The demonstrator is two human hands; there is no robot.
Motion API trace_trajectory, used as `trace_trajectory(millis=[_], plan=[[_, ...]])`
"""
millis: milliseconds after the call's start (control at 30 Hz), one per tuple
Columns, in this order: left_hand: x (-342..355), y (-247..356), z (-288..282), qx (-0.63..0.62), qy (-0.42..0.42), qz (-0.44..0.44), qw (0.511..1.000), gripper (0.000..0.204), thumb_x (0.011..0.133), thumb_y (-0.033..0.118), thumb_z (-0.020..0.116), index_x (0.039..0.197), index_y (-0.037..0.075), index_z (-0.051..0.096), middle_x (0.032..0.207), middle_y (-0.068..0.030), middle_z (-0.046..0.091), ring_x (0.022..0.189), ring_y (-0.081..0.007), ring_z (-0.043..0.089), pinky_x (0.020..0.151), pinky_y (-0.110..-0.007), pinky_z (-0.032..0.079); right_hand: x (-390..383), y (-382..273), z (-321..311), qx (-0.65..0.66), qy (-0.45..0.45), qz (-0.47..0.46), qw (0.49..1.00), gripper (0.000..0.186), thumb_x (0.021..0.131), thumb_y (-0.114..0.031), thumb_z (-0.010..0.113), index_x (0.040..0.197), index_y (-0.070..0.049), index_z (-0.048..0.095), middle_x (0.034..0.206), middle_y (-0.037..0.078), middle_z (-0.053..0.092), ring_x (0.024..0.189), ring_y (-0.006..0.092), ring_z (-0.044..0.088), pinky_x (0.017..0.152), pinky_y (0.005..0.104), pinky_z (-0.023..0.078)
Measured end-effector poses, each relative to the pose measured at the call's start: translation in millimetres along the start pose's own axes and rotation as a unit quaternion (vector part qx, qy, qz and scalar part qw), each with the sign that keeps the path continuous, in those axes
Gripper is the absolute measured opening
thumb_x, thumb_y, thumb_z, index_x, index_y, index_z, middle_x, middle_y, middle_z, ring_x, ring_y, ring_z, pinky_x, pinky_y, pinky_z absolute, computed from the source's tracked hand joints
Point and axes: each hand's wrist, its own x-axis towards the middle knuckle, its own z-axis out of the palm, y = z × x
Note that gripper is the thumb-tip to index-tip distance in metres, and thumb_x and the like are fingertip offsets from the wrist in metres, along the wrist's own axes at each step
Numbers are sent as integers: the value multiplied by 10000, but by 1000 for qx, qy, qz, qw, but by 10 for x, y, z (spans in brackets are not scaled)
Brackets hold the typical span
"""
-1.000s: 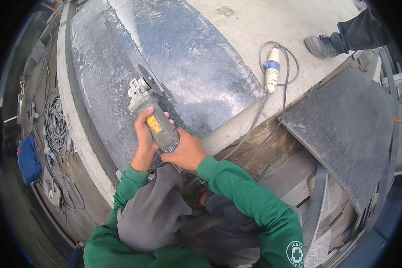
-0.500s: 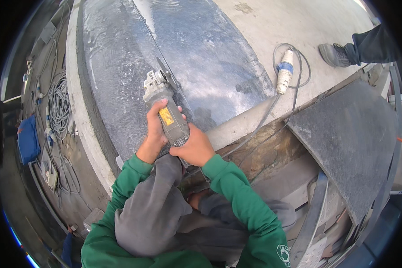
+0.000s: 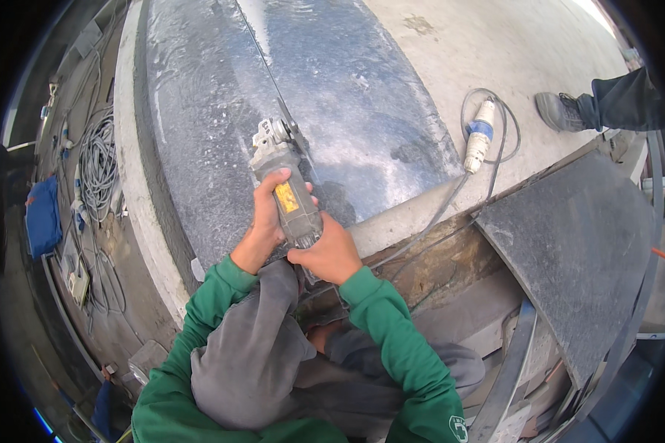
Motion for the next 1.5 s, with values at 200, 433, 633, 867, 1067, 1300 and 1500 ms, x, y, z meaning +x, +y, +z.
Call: trace_trajectory(millis=[200, 433, 633, 867, 1067, 1300, 1500], plan=[[48, -28, -22, 8, 1, -9, 1000, 468, 828, 377, 621, 1073, -15, 553, 866, -159, 652, 702, -286, 686, 599, -408, 595, 21, -7, -27, -30, -6, 15, 999, 535, 638, -178, 782, 1102, 14, 597, 984, 116, 682, 908, 215, 652, 814, 338, 511], [56, -30, -14, 10, 6, -7, 1000, 457, 827, 381, 621, 1052, -12, 562, 871, -154, 654, 701, -283, 687, 595, -409, 596, 22, -20, -26, -17, 3, 8, 1000, 558, 606, -254, 792, 1059, 12, 603, 969, 179, 687, 914, 321, 674, 810, 387, 523], [62, -20, -26, -9, 1, -18, 1000, 437, 828, 357, 636, 1062, 2, 533, 862, -154, 639, 702, -279, 679, 604, -405, 589, 19, -77, -21, -25, 0, 17, 1000, 552, 606, -246, 799, 1059, 5, 608, 963, 167, 691, 906, 312, 675, 807, 382, 524], [84, -22, -48, -16, -7, -22, 1000, 448, 830, 346, 643, 1094, 11, 506, 861, -159, 629, 701, -280, 672, 610, -400, 583, 58, -6, -23, -22, -8, 26, 999, 542, 606, -241, 805, 1052, 2, 616, 963, 149, 699, 892, 280, 683, 803, 371, 528], [50, -3, -15, -13, 1, -22, 1000, 440, 831, 346, 642, 1091, 16, 507, 858, -157, 627, 701, -280, 670, 614, -395, 581, 58, -23, -31, 10, -14, 26, 1000, 535, 607, -245, 807, 1043, 5, 623, 969, 154, 700, 900, 289, 685, 809, 372, 528], [103, 28, -12, -12, 6, -24, 1000, 428, 821, 362, 639, 1053, 23, 520, 843, -149, 624, 689, -291, 665, 617, -416, 576, 103, -78, -49, -35, -20, 9, 999, 495, 644, -220, 790, 1047, 17, 629, 951, 119, 693, 875, 217, 664, 793, 341, 518], [358, 336, 2, -4, 24, -28, 999, 436, 805, 381, 639, 1031, 24, 531, 822, -156, 613, 676, -309, 658, 615, -444, 574, 407, -459, -69, -19, -65, 58, 996, 431, 641, -252, 790, 952, 27, 687, 889, 140, 709, 812, 241, 684, 748, 345, 531]])
